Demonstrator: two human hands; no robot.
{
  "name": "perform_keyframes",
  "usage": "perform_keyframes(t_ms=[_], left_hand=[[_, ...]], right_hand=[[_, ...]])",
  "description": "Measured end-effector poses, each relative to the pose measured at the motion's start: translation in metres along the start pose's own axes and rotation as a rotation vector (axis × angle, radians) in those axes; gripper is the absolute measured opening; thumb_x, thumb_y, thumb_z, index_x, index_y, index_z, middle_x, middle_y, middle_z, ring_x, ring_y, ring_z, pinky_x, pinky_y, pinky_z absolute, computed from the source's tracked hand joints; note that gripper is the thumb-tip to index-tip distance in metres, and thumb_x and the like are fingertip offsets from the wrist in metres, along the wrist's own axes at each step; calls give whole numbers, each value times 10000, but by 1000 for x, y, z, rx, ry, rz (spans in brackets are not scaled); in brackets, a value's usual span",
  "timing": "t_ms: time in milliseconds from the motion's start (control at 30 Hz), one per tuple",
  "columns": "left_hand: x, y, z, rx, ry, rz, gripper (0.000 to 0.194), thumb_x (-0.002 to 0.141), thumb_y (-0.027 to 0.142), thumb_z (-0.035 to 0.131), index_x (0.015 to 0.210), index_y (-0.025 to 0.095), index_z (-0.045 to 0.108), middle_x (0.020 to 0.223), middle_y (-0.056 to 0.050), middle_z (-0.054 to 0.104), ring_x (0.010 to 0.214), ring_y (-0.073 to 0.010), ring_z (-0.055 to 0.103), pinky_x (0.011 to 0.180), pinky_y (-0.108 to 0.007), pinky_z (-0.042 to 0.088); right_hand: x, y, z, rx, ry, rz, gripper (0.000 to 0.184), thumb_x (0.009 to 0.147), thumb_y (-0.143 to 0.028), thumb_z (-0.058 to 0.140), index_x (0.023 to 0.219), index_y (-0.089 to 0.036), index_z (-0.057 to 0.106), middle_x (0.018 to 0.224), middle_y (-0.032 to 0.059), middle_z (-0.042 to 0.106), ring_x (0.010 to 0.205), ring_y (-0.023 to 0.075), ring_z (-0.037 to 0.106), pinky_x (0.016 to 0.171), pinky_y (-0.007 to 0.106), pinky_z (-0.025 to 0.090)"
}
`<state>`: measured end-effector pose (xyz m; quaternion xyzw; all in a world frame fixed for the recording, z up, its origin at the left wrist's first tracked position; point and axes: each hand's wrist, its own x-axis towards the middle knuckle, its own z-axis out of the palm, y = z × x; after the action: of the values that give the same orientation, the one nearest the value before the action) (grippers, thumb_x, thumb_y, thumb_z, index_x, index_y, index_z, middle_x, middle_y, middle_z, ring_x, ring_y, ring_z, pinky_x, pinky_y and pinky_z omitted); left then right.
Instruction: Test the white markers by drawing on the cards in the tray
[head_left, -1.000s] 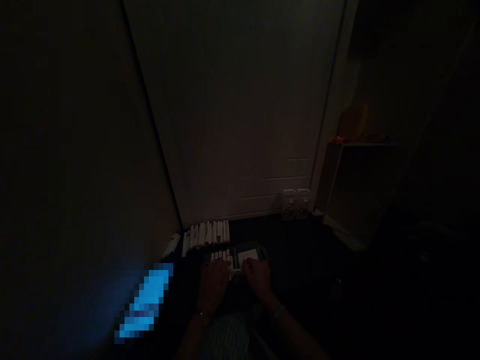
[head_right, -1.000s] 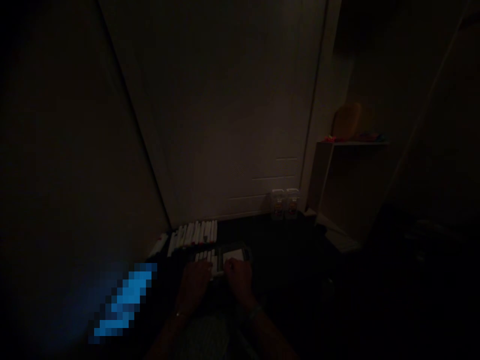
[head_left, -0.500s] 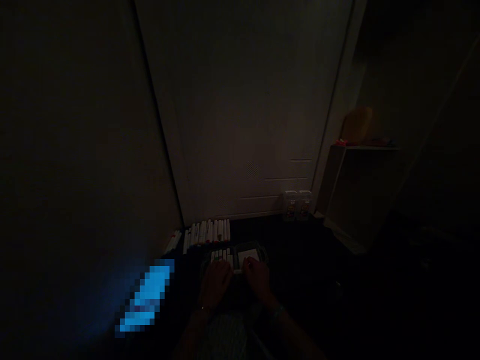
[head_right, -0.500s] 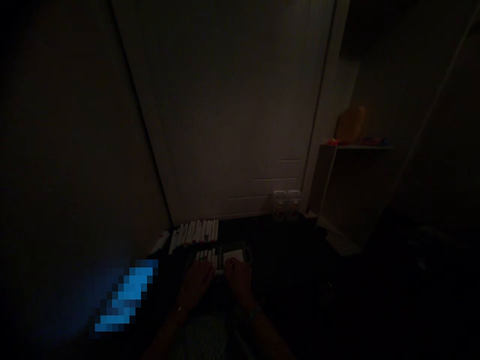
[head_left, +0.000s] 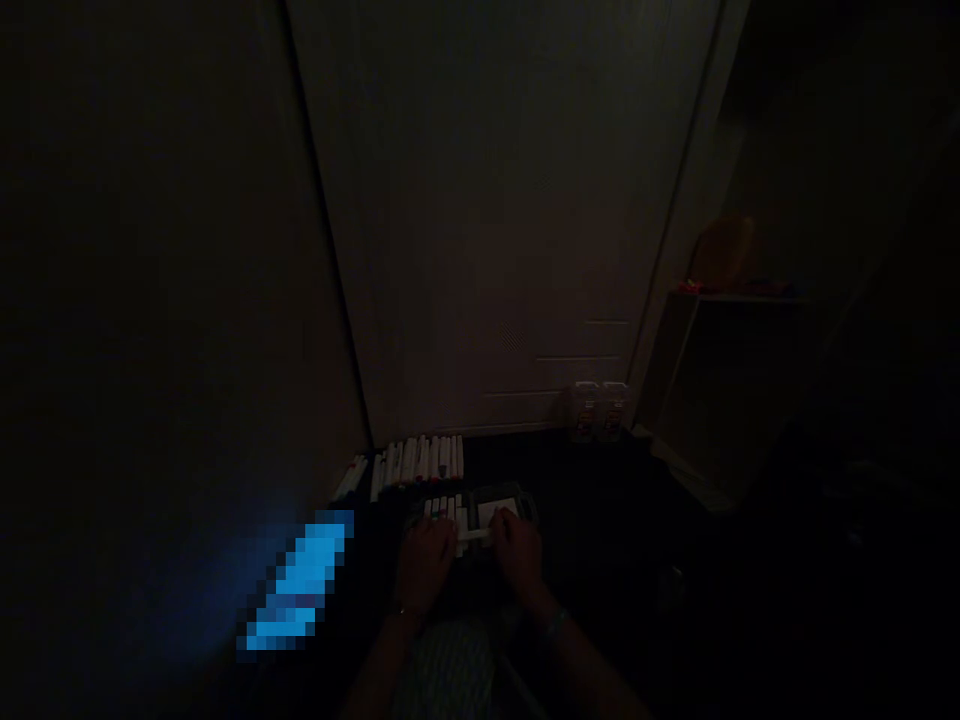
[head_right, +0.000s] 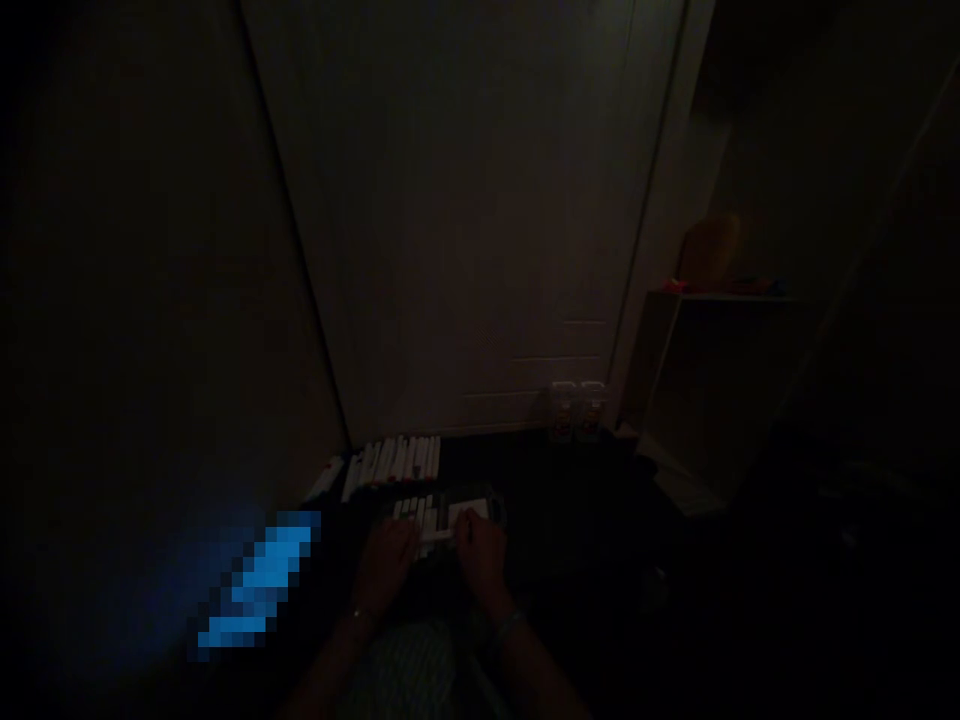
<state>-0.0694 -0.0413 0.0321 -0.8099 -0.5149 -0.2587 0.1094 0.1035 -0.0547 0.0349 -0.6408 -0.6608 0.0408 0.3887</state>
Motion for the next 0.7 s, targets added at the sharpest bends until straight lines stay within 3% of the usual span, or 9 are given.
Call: perform_keyframes(t_ms=[333,533,700], left_hand=[[-3,-8,11,9,140,-3,299,892,236,311,939,176,600,987,-70,643,937,-193,551,822,-336,401],[-2,-5,9,-68,114,-54,290,889,327,337,872,197,596,899,-51,653,877,-189,577,794,-330,410],[1,-1,3,-165,115,-156,286,883,368,344,960,202,564,918,-44,629,865,-176,572,793,-312,417]], right_hand=[[5,6,4,16,90,-26,308,925,-285,343,850,-197,628,784,29,632,771,136,553,721,230,308],[3,7,3,-74,132,-44,323,930,-247,325,843,-190,632,818,49,633,863,164,529,811,288,269],[3,6,1,-80,113,-26,342,939,-279,319,836,-200,636,809,44,634,859,162,531,819,289,264]])
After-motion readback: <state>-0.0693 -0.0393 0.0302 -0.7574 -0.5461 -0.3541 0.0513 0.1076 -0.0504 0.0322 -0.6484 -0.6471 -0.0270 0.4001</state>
